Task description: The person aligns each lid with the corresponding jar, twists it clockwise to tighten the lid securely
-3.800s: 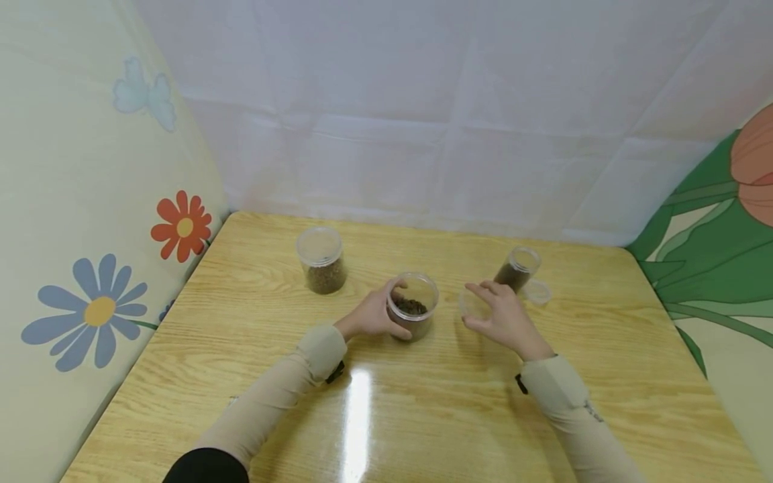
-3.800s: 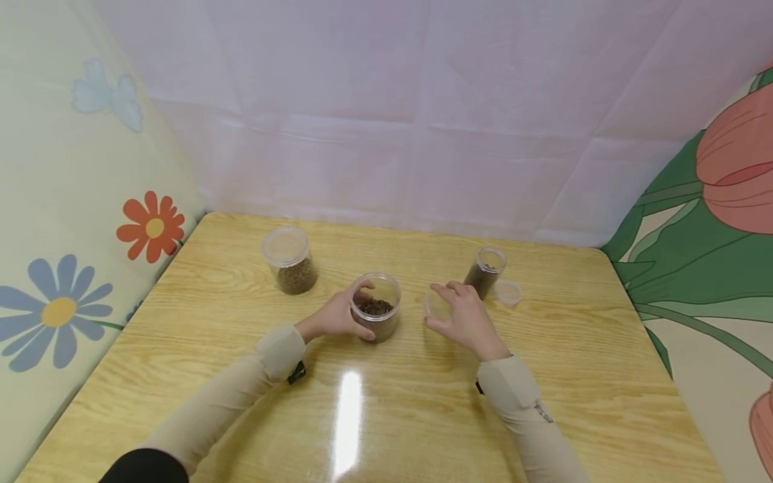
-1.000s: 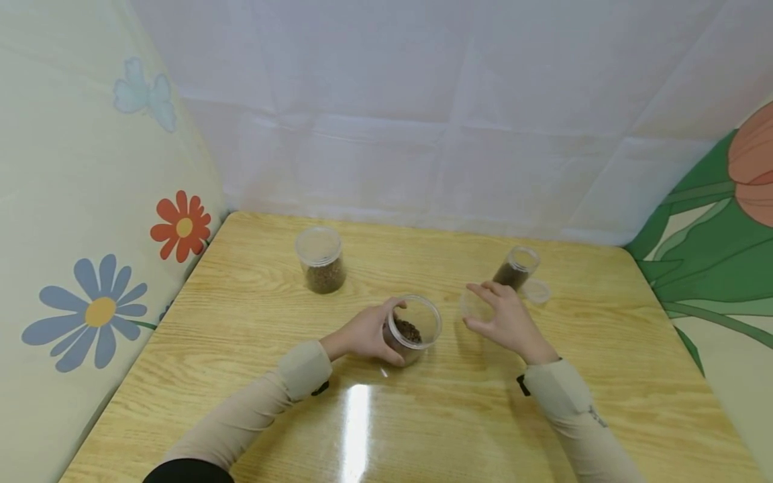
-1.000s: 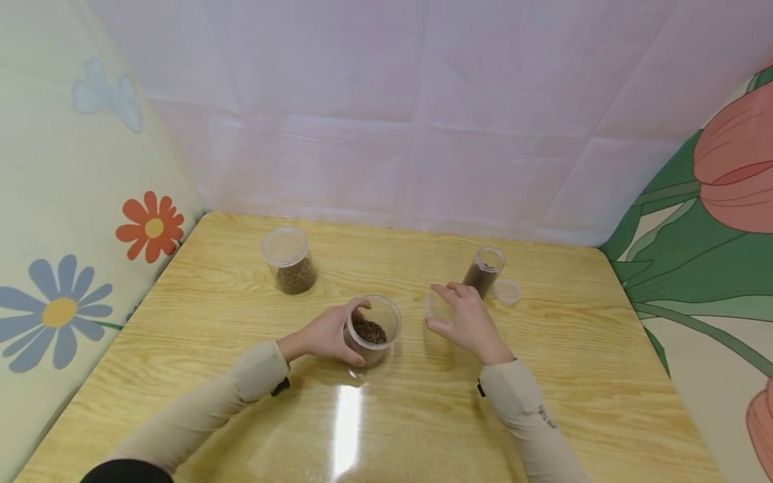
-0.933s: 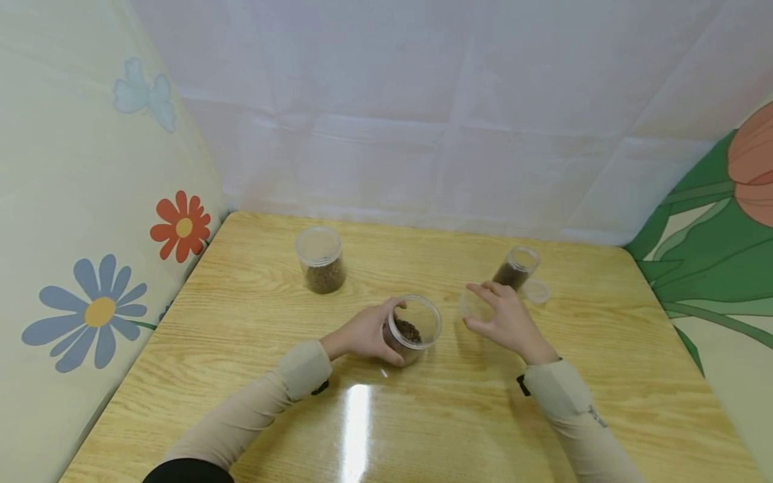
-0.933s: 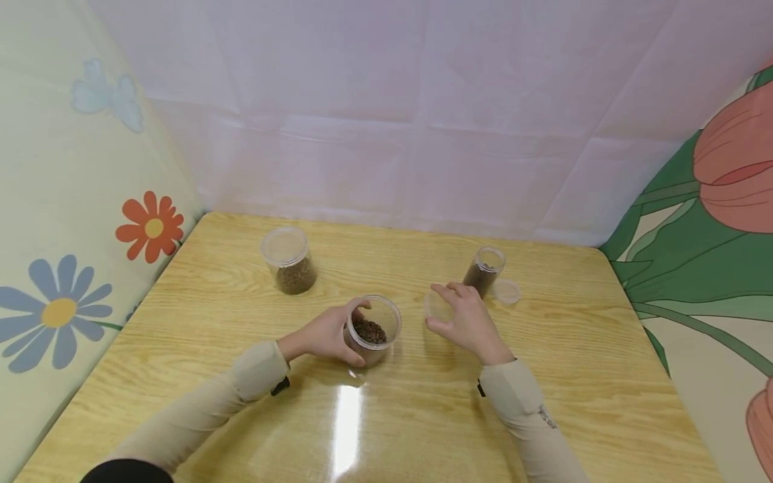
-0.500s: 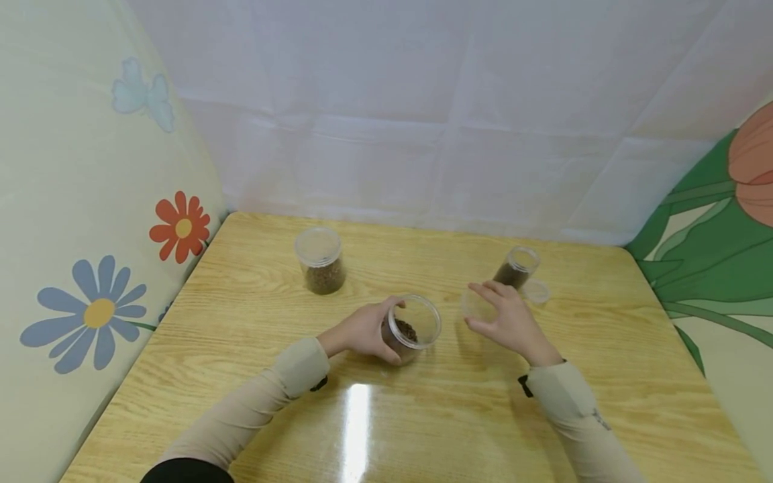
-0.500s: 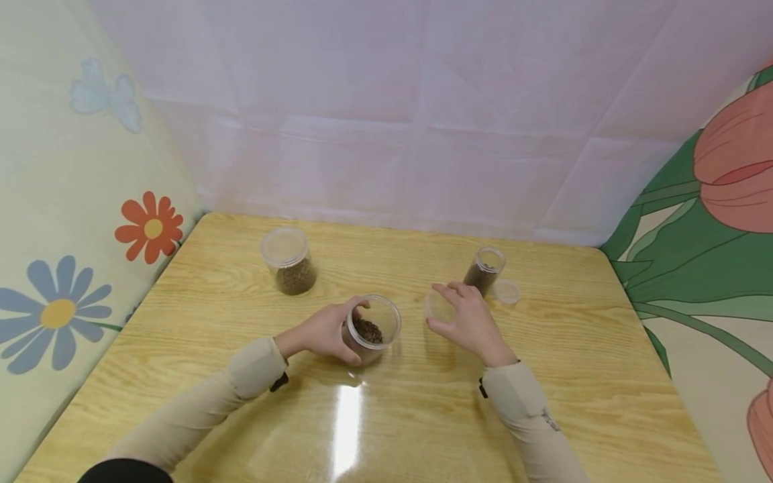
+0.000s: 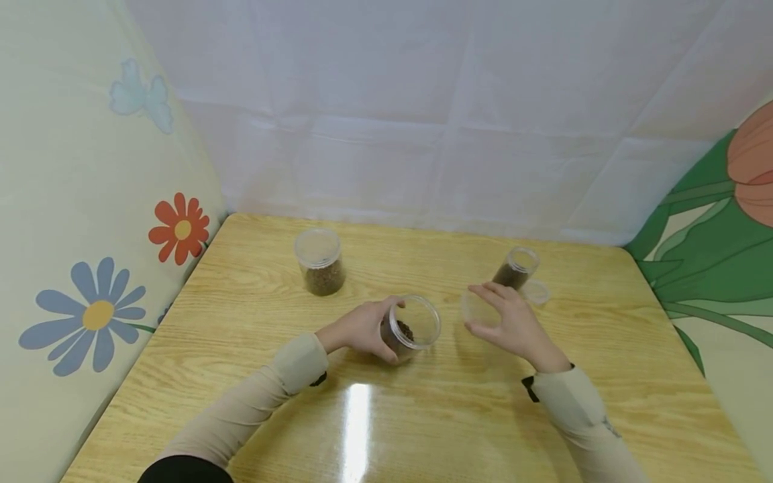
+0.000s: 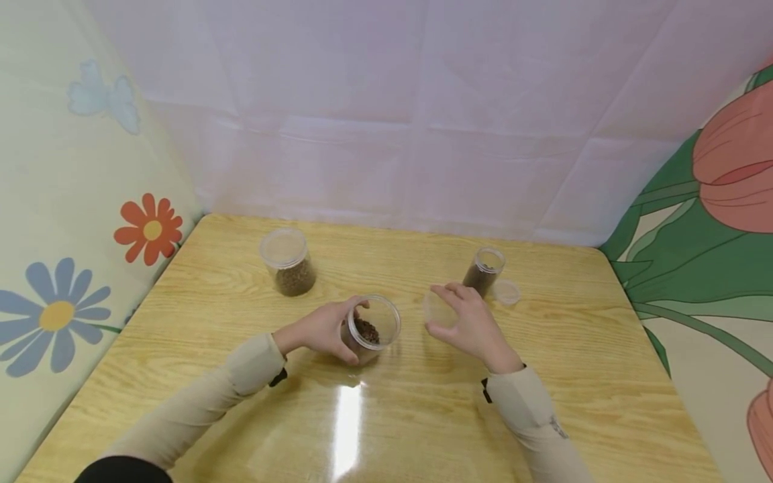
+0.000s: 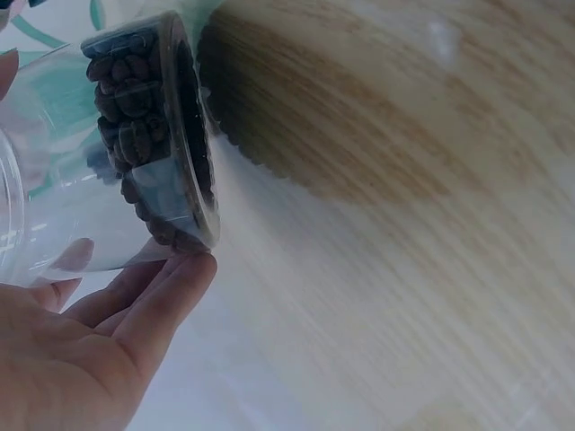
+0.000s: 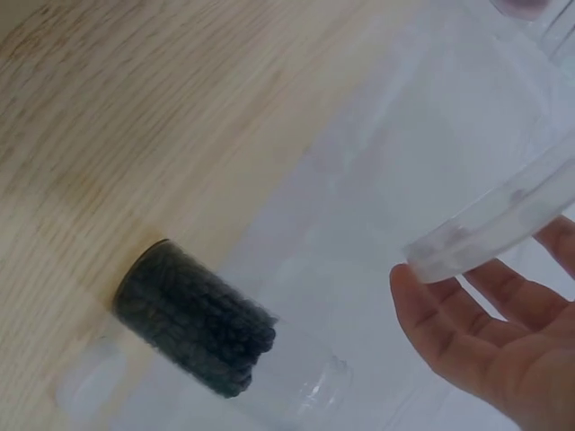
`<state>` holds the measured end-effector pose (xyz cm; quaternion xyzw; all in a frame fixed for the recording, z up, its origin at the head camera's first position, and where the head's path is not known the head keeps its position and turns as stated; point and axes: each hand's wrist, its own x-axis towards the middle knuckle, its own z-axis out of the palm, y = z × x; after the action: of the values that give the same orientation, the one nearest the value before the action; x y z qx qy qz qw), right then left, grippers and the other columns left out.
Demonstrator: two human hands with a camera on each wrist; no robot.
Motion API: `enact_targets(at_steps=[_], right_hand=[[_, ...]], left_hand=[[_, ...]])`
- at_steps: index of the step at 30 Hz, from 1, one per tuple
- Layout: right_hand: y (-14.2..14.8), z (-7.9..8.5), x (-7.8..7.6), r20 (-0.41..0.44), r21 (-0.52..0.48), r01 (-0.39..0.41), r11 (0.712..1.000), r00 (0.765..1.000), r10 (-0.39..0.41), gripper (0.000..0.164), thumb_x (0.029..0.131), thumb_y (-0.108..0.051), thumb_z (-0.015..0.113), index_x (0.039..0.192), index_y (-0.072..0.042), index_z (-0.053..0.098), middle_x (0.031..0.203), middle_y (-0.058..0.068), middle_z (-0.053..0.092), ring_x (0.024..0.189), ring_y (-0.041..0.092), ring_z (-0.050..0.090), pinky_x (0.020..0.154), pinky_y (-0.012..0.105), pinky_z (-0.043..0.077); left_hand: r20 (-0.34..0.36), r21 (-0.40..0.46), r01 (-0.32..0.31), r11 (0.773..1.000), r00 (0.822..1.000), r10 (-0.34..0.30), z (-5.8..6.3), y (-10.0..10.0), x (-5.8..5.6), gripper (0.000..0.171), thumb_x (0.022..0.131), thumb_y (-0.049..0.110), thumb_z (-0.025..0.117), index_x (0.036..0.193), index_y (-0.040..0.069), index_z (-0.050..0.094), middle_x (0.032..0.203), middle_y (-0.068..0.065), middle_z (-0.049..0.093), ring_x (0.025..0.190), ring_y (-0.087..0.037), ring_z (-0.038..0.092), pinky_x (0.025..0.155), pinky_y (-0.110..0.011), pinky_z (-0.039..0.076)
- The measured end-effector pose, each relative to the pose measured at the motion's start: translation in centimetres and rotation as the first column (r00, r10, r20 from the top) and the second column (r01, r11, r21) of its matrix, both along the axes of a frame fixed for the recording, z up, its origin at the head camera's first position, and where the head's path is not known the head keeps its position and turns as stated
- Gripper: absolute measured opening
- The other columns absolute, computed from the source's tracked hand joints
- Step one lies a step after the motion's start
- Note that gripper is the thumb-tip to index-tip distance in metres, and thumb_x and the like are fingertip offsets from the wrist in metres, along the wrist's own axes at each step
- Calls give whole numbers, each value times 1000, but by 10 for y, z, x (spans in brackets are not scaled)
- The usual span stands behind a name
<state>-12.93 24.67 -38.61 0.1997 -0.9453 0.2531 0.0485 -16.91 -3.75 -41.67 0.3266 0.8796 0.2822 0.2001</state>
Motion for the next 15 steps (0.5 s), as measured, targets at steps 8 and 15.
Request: enact_targets(at_steps=[8, 15], right_hand=[[-7, 10, 7, -8, -21, -32, 999, 999, 32, 61, 77, -28, 72, 129, -6, 48, 127, 28, 45, 113, 46, 41, 84, 64, 35], [-12, 15, 13, -48, -25, -46, 999, 998, 44, 61, 76, -27, 72, 129, -7, 49, 124, 23, 47, 111, 43, 44, 84, 61, 38]], left_hand=[[-22, -14, 20, 1000, 1000, -20, 4, 2, -2, 92, 59, 36, 84, 133, 8, 36, 105, -5, 58, 93, -17, 54, 79, -32, 45], [-41, -18, 28, 999, 999, -28, 1, 4, 0, 92, 58, 37, 84, 132, 9, 37, 113, -9, 57, 104, -22, 54, 87, -35, 44]])
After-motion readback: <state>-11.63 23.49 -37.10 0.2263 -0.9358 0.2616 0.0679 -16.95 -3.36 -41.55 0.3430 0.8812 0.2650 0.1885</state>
